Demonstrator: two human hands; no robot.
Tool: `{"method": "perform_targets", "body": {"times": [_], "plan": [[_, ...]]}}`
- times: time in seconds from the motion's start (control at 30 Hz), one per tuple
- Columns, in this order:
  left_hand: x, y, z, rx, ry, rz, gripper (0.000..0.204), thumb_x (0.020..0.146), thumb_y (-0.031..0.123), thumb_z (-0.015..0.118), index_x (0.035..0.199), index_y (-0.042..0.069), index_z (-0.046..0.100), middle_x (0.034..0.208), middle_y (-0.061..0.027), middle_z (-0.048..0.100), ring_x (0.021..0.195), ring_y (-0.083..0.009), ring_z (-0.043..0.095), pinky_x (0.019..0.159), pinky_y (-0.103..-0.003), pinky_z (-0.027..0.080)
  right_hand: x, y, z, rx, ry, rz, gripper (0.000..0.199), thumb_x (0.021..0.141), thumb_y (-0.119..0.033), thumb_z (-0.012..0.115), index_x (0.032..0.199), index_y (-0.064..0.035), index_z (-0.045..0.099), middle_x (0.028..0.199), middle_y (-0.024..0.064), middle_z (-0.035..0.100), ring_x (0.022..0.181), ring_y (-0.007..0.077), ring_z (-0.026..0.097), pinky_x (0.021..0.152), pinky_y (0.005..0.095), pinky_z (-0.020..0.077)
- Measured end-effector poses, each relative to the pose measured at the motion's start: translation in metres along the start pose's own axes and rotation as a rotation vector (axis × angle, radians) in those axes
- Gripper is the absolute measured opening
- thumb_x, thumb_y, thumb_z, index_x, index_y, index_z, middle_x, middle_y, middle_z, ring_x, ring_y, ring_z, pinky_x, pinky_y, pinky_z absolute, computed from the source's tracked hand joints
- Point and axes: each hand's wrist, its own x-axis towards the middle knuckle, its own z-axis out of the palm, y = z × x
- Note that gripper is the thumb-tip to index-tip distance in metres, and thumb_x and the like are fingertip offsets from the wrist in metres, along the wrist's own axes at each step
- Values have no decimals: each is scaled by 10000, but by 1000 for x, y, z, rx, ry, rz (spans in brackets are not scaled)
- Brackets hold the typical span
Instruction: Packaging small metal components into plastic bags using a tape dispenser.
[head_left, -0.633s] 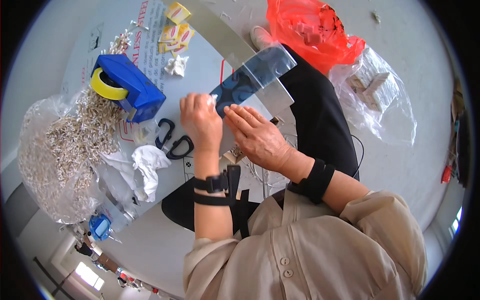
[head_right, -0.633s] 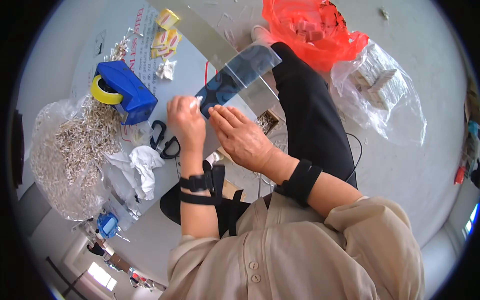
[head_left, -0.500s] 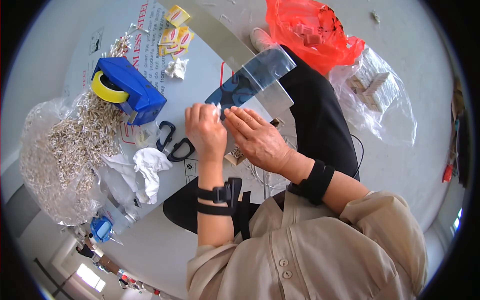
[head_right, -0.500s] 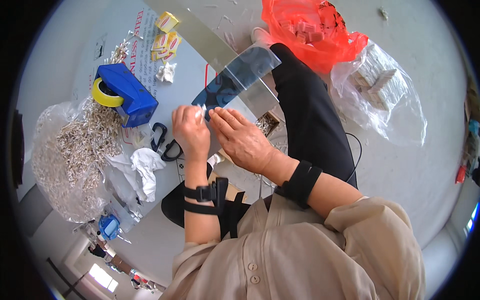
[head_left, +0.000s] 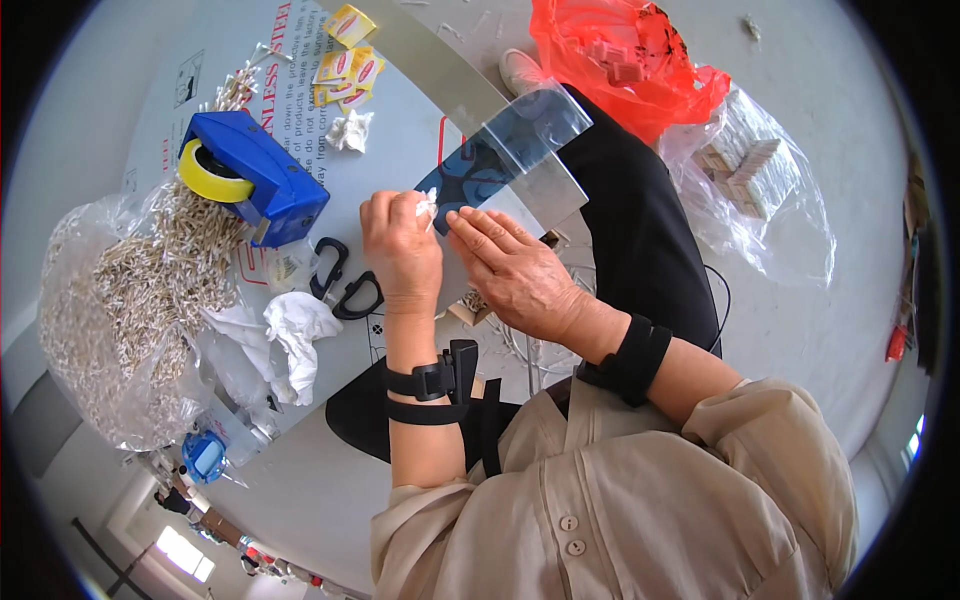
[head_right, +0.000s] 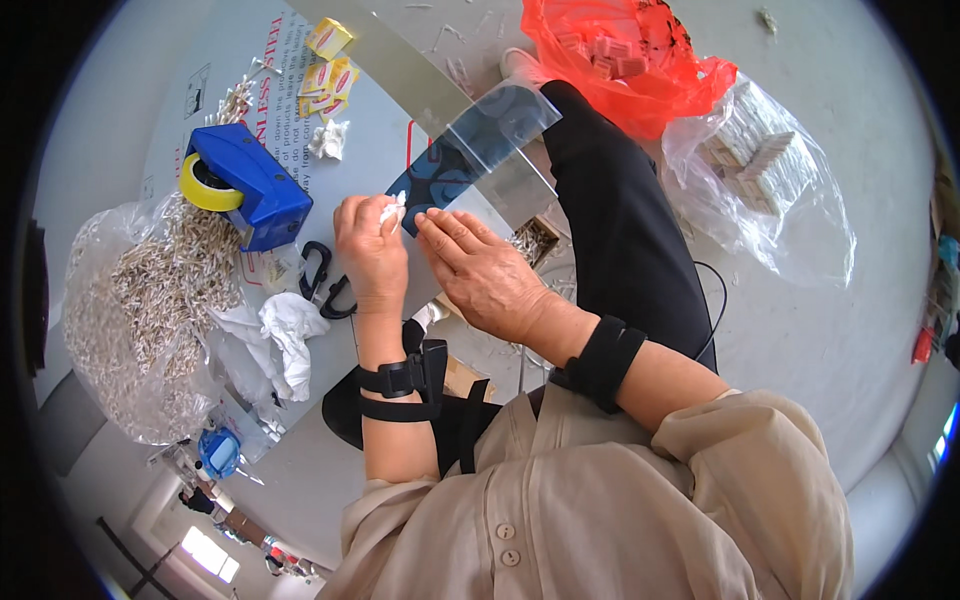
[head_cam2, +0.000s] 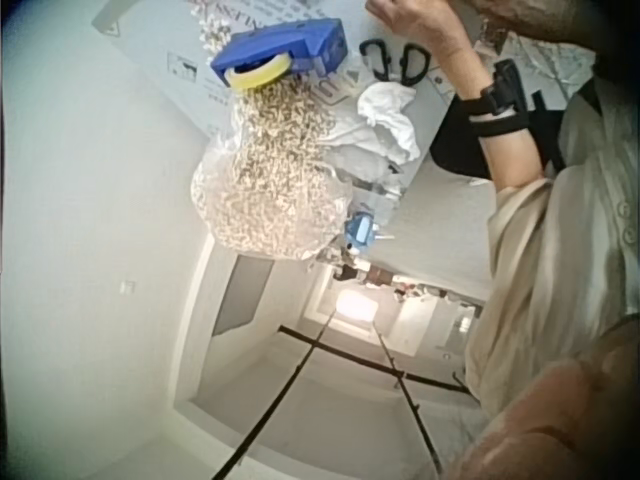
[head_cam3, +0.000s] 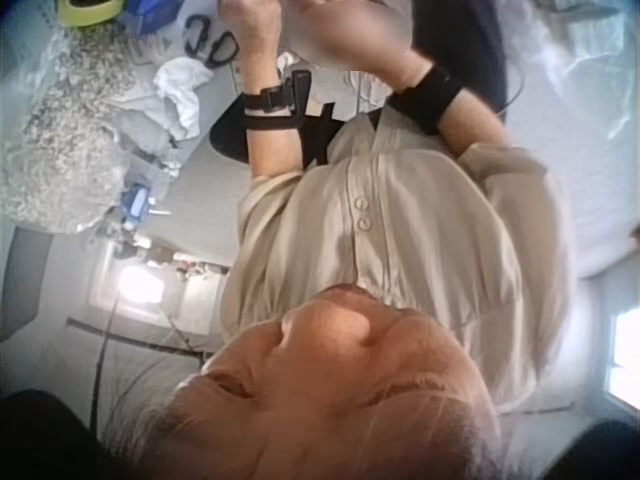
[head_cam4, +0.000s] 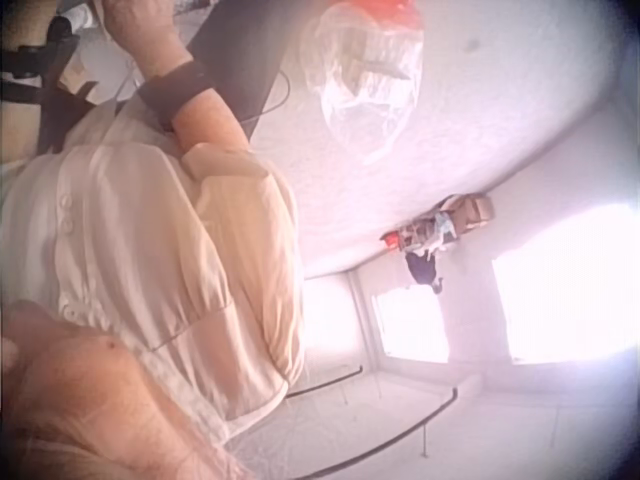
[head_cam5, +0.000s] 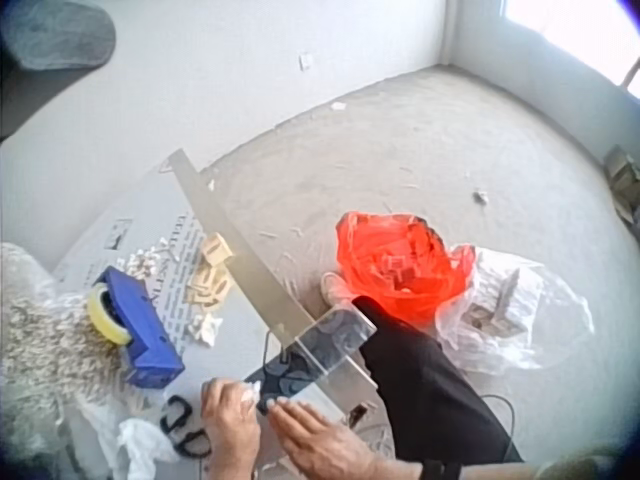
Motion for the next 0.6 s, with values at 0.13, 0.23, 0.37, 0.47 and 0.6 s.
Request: {"method": "perform_targets", "body": {"times": [0.13, 0.23, 0.37, 0.47, 0.6], "plan": [[7, 1, 2, 219, 37, 92, 168, 713, -25, 666, 827, 39, 562, 856, -104, 535, 857, -319, 529, 729, -436, 458, 0, -4, -1, 2, 0, -4, 500, 821, -91, 559, 1288, 78, 497, 1445, 197, 403, 1362, 309, 377, 1139, 409, 294], [3, 2, 5, 216, -43, 97, 146, 721, -25, 645, 815, 44, 557, 853, -95, 537, 837, -316, 524, 709, -425, 455, 0, 2, 0, -10, 6, -2, 496, 814, -83, 564, 1278, 81, 503, 1438, 200, 413, 1356, 315, 386, 1134, 413, 302], [11, -5, 9, 185, 91, 159, 138, 713, -31, 632, 804, 46, 562, 823, -89, 530, 805, -308, 513, 692, -420, 448, 2, -1, -2, 7, 38, -12, 468, 807, -72, 572, 1243, 90, 525, 1417, 206, 438, 1347, 324, 399, 1126, 418, 319], [10, -6, 3, 149, 45, 217, 139, 709, -39, 625, 803, 47, 569, 814, -86, 532, 802, -307, 515, 686, -414, 446, 0, -3, -2, 0, 33, -9, 466, 812, -74, 569, 1246, 89, 526, 1417, 205, 439, 1349, 319, 397, 1128, 419, 316], [2, -7, 0, 133, -3, 242, 127, 716, -46, 612, 796, 46, 573, 813, -78, 533, 785, -299, 503, 675, -398, 442, 0, 1, 1, -20, 9, -13, 483, 817, -77, 566, 1270, 83, 510, 1423, 202, 433, 1350, 313, 397, 1129, 420, 313]]}}
